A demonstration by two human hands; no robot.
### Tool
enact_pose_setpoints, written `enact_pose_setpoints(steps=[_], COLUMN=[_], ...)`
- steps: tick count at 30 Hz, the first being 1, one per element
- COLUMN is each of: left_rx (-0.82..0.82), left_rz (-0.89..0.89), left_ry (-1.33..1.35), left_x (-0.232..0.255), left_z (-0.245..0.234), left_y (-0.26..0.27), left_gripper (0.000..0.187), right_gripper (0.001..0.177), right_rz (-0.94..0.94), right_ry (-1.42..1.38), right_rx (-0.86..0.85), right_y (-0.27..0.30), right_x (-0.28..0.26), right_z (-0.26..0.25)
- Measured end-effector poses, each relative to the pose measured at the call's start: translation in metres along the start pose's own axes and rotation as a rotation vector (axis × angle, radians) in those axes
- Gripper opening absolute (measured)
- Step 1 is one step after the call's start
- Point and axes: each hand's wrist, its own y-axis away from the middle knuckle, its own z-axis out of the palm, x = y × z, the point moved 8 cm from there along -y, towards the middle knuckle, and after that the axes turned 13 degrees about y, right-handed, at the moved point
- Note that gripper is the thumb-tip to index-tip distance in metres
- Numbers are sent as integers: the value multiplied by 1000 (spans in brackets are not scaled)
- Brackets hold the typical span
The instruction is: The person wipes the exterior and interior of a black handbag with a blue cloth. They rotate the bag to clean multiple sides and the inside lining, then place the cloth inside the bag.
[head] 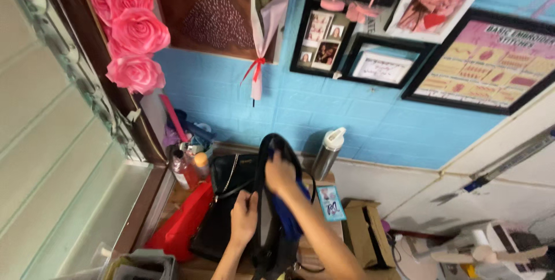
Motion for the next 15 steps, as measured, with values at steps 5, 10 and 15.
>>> enact_pose_setpoints(steps=[5,10,15], left_rx=[124,65,21], left_rz=[15,5,74], left_ry=[88,141,55], left_x=[-23,-24,2], left_z=[-11,-2,2], left_y=[-8,-5,9], left_gripper=[27,26,21], right_gripper=[40,30,32], right_rz=[-297,-299,-147], right_ry=[22,-129,-58], right_rx=[-415,-412,-269], right_y=[119,158,94], right_x=[-52,-52,-31], right_z=[7,-12,-13])
